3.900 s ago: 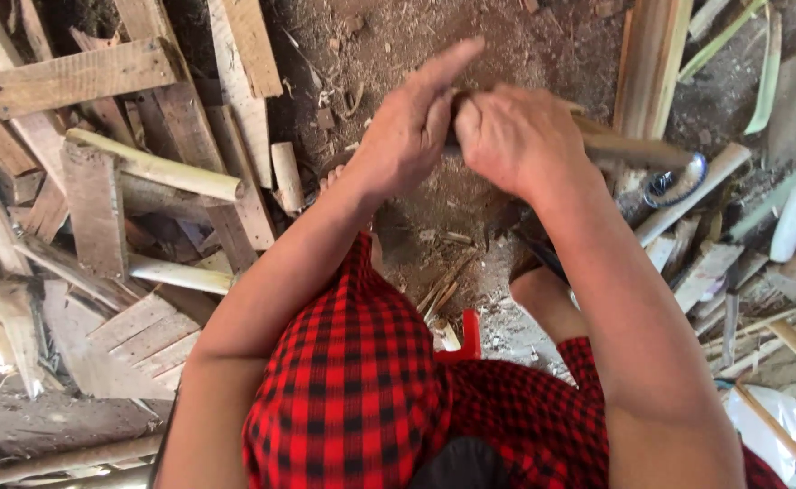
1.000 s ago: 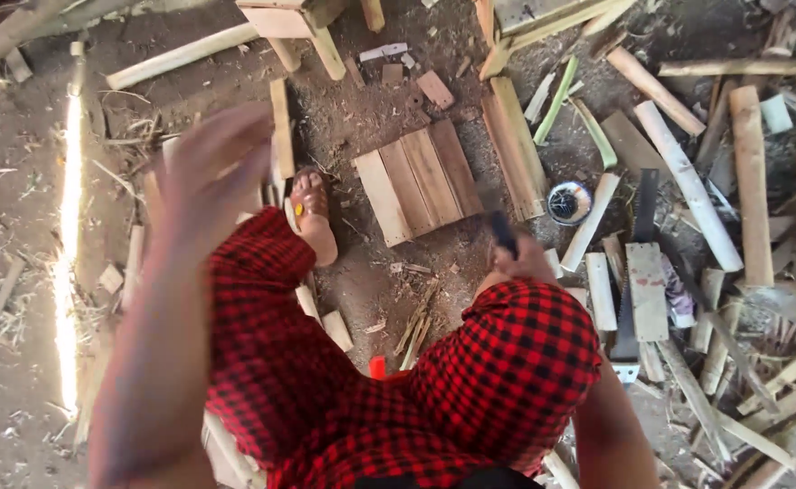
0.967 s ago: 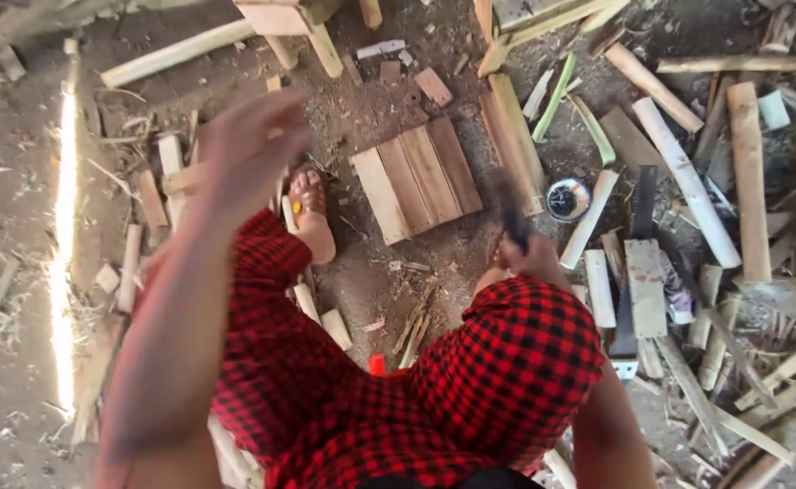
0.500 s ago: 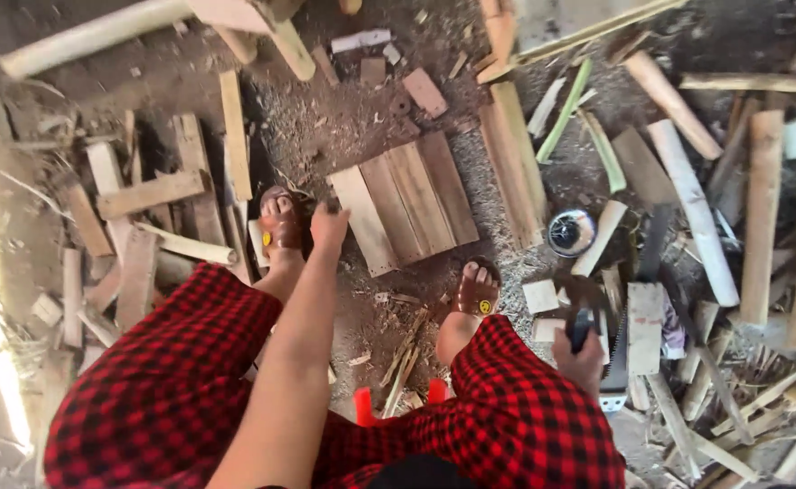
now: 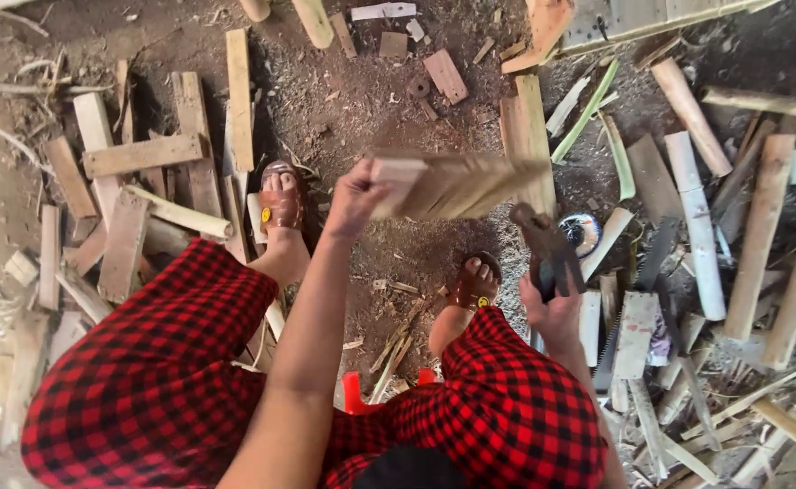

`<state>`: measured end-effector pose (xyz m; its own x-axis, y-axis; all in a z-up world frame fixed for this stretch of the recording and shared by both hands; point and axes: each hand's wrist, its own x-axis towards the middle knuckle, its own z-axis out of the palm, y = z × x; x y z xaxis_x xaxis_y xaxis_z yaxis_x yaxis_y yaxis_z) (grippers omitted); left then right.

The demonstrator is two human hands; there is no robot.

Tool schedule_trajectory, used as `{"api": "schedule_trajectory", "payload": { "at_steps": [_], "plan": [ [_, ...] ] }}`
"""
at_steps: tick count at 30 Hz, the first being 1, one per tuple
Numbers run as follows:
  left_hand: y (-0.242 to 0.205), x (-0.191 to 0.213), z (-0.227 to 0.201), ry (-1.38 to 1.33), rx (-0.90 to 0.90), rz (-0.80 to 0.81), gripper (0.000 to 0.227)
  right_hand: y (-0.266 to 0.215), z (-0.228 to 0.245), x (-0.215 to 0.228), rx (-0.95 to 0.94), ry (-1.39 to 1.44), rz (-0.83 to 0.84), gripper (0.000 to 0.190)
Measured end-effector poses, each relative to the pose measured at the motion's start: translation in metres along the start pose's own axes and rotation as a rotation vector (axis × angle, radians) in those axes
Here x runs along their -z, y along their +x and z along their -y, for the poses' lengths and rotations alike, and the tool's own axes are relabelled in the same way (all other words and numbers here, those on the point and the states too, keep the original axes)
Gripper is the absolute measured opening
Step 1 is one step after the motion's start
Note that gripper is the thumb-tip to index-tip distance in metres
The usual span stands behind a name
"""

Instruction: The person hammers nails into a small wooden box frame using a hammer. They pick up nails from a small bowl, position them on the wood, and strike them to secure the pieces together.

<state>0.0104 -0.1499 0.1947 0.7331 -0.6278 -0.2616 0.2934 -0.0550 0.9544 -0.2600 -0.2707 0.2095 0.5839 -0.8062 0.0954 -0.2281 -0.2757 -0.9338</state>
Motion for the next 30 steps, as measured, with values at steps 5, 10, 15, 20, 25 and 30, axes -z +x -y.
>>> {"api": "schedule_trajectory", "payload": {
  "at_steps": [5,10,15,20,25,30],
  "plan": [
    [-0.019,0.018,0.041,0.011,-0.150,0.078,0.047,0.023,0.038,0.018,0.146,-0.129,0.218,0.016],
    [-0.031,0.043,0.075,-0.002,-0.145,-0.052,0.075,0.027,0.078,-0.016,0.015,-0.306,0.459,0.057],
    [-0.056,0.016,0.058,-0.129,0.016,-0.344,0.124,0.024,0.079,-0.048,-0.208,-0.343,0.652,0.052],
    [-0.087,-0.078,0.044,-0.278,0.245,-0.560,0.112,0.019,0.052,-0.052,-0.267,-0.275,0.615,0.053],
    [-0.085,-0.094,0.007,-0.157,0.168,-0.554,0.099,0.023,0.060,-0.022,-0.303,-0.403,0.458,0.057],
    [-0.055,-0.048,-0.023,0.663,0.322,-0.067,0.058,0.023,0.048,0.019,-0.158,-0.305,0.345,0.044]
  ]
}}
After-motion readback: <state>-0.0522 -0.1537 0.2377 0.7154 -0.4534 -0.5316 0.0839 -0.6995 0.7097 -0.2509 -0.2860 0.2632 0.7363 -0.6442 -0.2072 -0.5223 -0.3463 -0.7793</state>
